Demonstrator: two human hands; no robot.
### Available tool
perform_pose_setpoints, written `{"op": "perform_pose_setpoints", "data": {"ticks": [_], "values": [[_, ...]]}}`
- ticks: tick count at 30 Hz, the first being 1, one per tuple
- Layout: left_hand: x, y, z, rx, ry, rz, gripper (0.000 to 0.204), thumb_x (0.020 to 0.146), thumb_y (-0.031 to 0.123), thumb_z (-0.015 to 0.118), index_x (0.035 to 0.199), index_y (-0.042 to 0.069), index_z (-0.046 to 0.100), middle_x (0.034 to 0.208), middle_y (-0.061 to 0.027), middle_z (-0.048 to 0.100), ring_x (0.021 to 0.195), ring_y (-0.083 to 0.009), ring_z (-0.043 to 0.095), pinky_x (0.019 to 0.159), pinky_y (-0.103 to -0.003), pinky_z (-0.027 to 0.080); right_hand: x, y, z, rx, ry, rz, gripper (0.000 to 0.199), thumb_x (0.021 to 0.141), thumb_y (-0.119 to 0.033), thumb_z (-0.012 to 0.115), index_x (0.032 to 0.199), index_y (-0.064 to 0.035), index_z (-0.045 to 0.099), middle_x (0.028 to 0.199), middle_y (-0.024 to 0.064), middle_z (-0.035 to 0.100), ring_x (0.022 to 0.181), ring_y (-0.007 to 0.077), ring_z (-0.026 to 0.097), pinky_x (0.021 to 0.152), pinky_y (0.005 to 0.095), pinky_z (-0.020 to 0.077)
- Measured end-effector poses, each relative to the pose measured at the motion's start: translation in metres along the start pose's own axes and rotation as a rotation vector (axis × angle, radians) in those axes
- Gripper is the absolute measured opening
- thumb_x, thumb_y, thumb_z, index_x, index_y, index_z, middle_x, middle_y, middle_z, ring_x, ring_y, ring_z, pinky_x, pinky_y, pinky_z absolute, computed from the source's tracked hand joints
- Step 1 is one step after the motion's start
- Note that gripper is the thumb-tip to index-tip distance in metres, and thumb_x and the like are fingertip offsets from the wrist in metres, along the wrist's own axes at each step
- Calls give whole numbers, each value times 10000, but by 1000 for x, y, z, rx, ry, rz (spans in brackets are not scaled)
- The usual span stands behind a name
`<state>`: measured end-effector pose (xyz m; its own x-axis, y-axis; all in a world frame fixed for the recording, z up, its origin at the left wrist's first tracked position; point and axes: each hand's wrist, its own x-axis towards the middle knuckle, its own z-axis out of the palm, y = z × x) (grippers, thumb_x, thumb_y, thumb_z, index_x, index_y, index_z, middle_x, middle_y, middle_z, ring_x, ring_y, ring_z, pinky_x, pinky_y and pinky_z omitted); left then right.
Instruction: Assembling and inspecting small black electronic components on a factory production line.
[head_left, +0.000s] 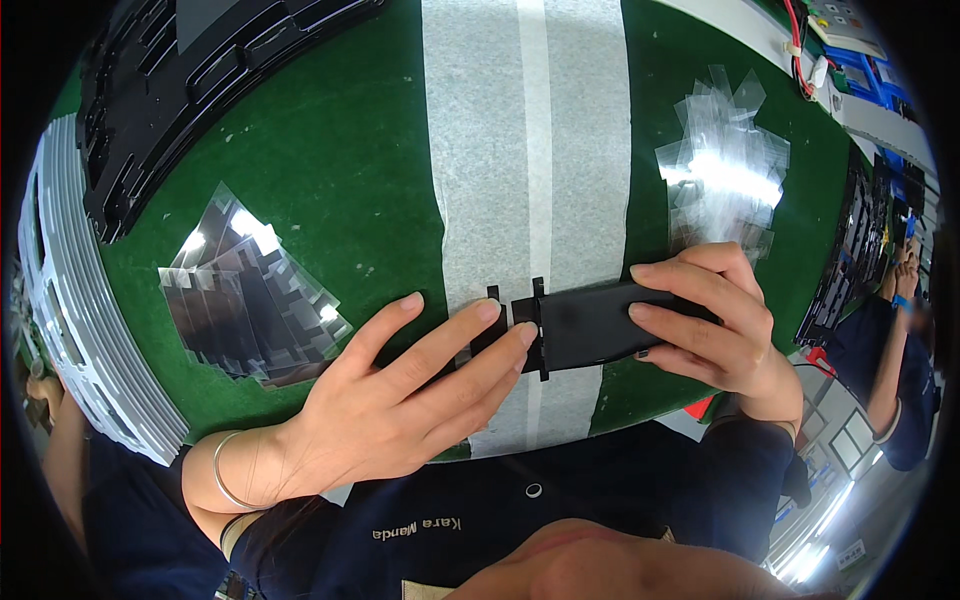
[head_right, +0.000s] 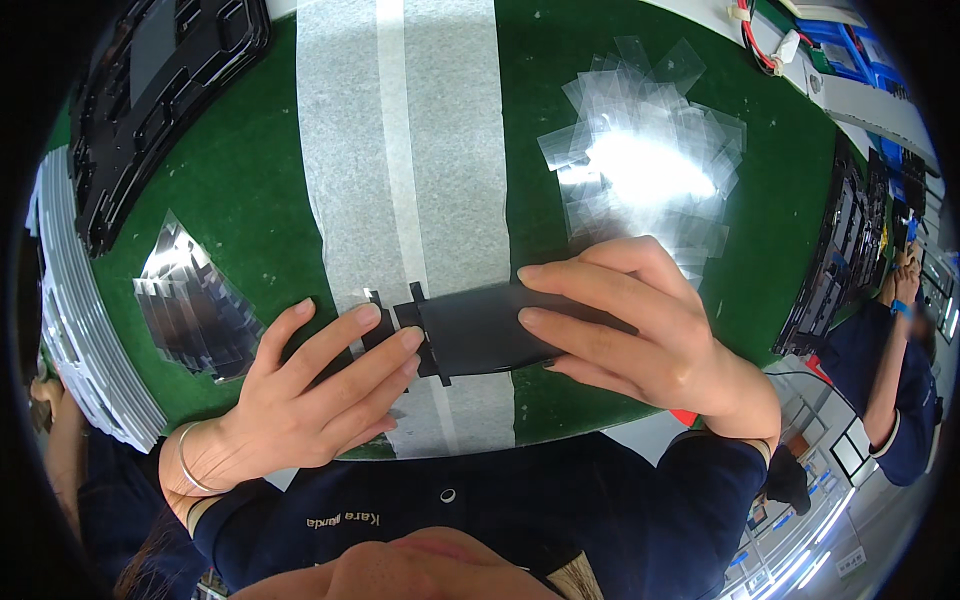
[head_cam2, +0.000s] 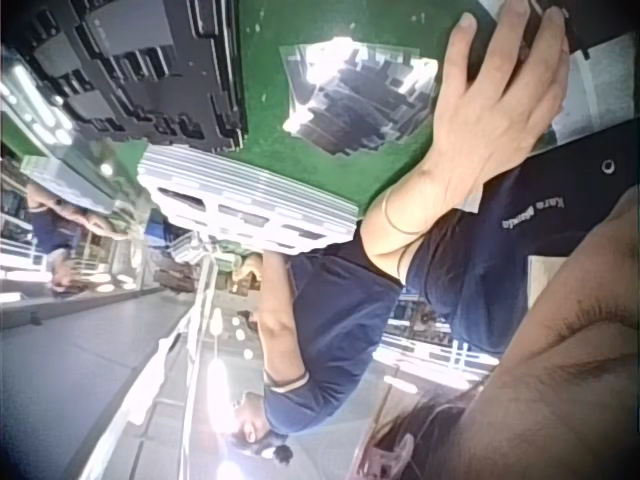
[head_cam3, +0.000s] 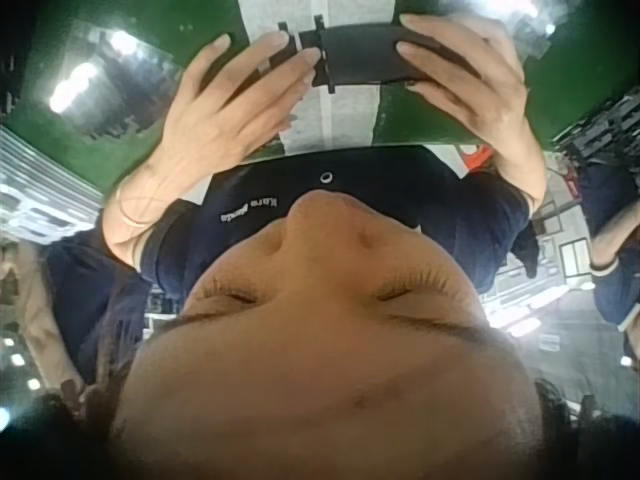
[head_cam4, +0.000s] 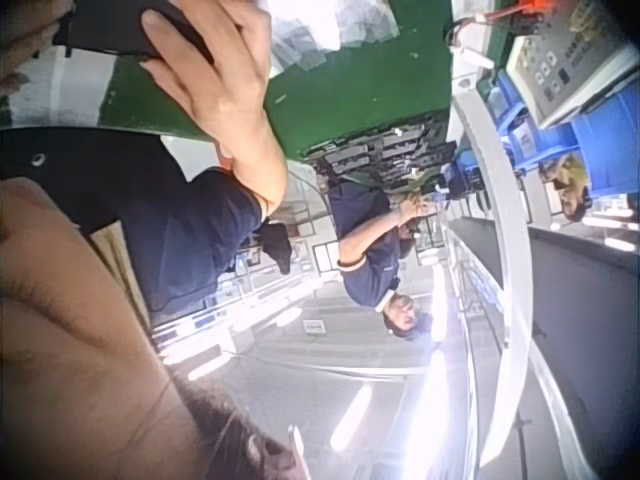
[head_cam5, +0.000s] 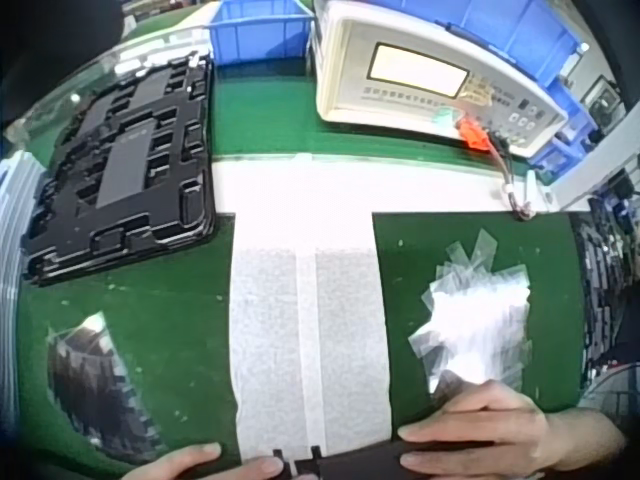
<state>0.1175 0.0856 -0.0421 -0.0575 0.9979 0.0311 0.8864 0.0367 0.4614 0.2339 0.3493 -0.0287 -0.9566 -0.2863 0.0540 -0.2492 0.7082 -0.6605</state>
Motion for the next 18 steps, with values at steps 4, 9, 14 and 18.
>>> {"op": "perform_pose_setpoints", "data": {"ticks": [4,9,14,18], "values": [[0,-1,-1,14,-21,12,481,621,319,663,1053,115,615,1247,-13,507,1149,-253,458,951,-473,316,0,0,0,-10,-1,0,364,576,-146,697,903,9,664,1079,143,579,865,246,504,722,308,458],[-1,-1,-1,16,-19,13,479,623,322,659,1053,115,615,1246,-12,508,1147,-251,460,950,-472,317,0,0,1,-11,-8,0,358,578,-149,695,899,7,666,1078,142,580,865,244,503,721,309,459],[0,-1,-1,6,-21,13,483,618,324,658,1052,116,615,1244,-11,510,1148,-250,460,952,-471,315,-1,0,1,-15,-9,4,359,575,-151,694,895,8,667,1078,141,580,866,245,501,722,310,459],[-1,-1,1,5,-7,0,502,599,320,665,1054,114,614,1239,-12,514,1147,-252,460,956,-471,310,1,0,1,-13,-18,9,367,565,-149,693,896,9,665,1080,140,579,868,251,500,722,314,458]]}}
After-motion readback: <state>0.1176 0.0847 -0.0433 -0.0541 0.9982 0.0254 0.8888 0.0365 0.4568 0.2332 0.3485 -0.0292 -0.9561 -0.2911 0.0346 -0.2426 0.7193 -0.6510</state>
